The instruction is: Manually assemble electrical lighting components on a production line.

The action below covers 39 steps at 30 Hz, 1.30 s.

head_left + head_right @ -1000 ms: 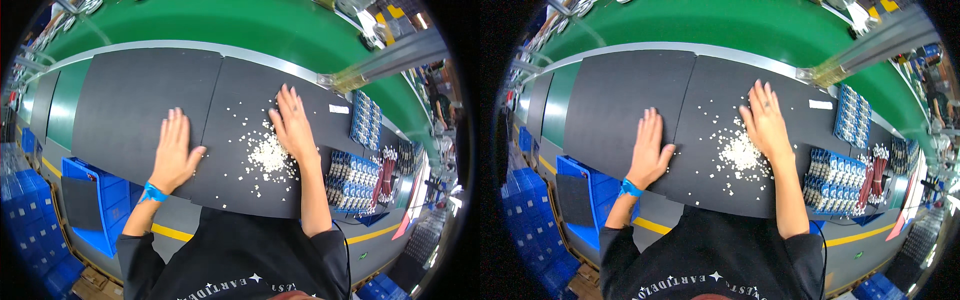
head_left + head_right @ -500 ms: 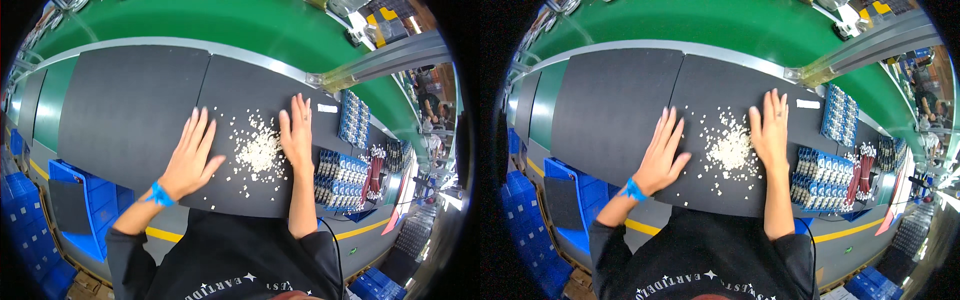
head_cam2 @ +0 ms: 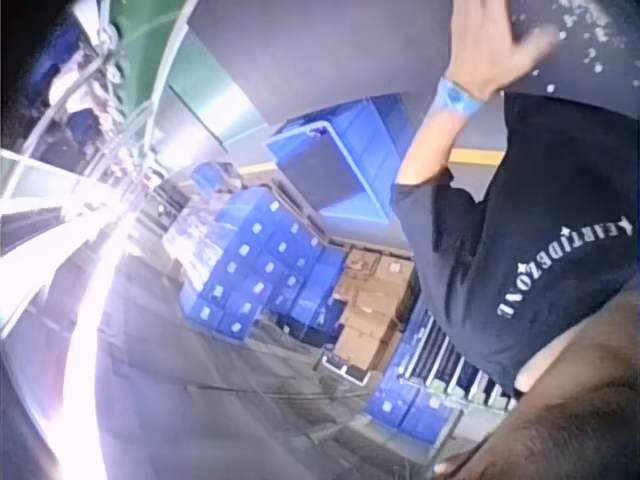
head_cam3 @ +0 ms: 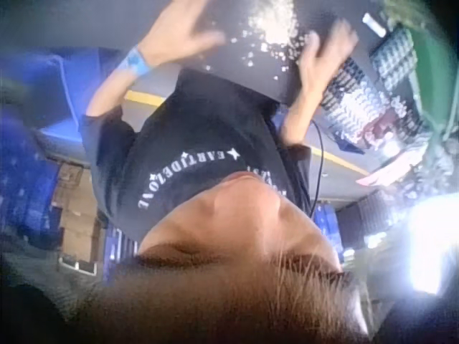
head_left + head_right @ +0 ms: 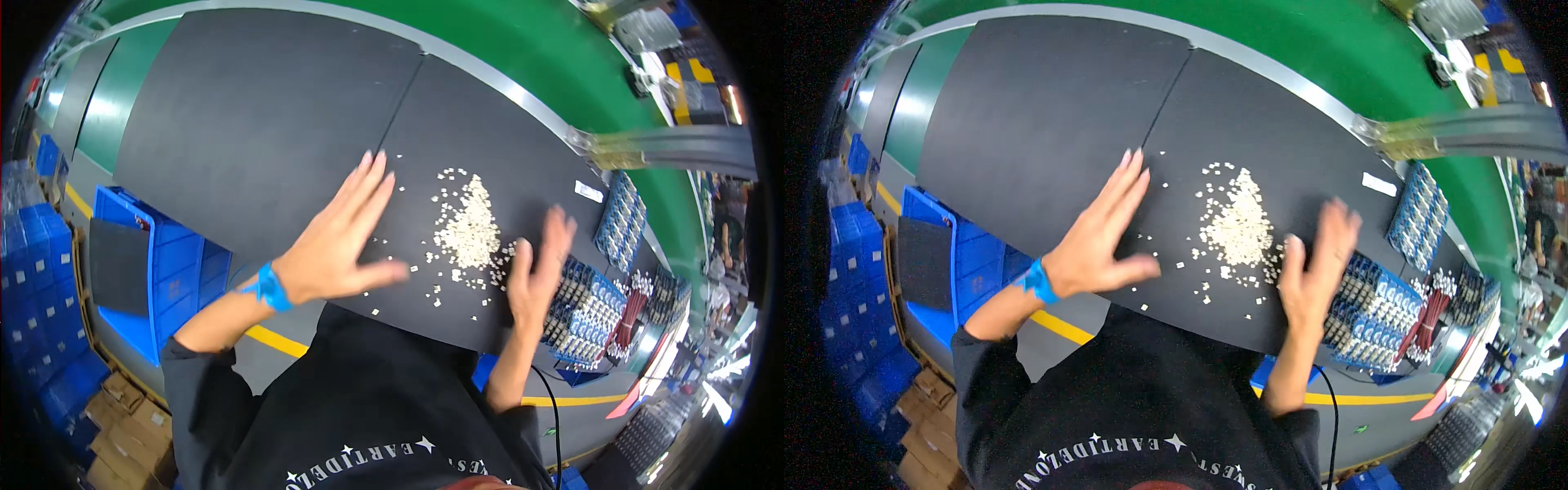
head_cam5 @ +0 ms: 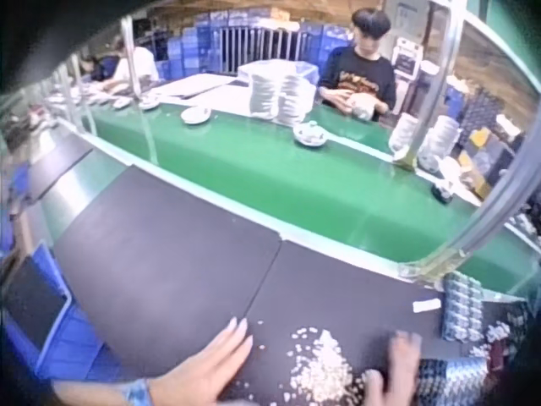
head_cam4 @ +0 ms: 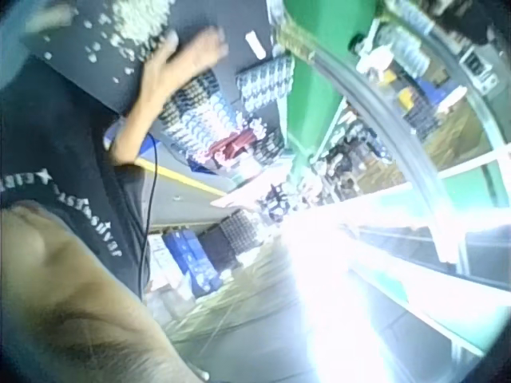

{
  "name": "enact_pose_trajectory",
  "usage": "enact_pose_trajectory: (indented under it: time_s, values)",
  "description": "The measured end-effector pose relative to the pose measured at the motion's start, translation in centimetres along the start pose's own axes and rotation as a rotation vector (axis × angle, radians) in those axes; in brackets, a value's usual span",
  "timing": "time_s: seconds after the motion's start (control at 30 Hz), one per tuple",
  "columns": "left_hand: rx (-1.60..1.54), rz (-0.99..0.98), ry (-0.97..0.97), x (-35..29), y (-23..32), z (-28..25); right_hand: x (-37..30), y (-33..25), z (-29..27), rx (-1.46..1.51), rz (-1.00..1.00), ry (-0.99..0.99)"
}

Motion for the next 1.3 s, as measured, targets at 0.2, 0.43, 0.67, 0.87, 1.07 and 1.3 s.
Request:
enact_pose_trajectory:
  time_s: [0.2,0.43,0.67,0.87,1.07,1.3]
  values:
    - [0.405,0.015,-0.211,-1.7,1.1,3.1,-1.8,-2.7,2.8,-0.131,0.006,-0.174]
    - [0.220,0.217,-0.165,0.6,4.1,6.4,3.1,-7.5,6.0,0.165,-0.260,-0.300]
    - [0.182,0.077,-0.153,-1.9,3.9,5.2,4.9,-12.4,8.9,0.025,-0.579,-0.383]
    - [0.373,0.014,-0.169,-0.5,1.1,3.6,-1.6,-6.6,2.6,0.116,-0.348,-0.408]
    - [0.418,0.050,-0.109,5.4,-0.7,4.8,-6.6,-2.7,1.9,-0.150,-0.096,-0.348]
    - [-0.075,0.049,0.092,4.6,1.2,6.5,5.3,-5.9,5.8,0.037,-0.227,-0.142]
Point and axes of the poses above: each hand's wrist, its own x-axis towards the middle knuckle, its own z-axis out of the palm, y = z × x, the point moved 7 cm from there along x, towards the middle knuckle, and after that the axes turned 8 degrees about z, right-handed, at the moved point
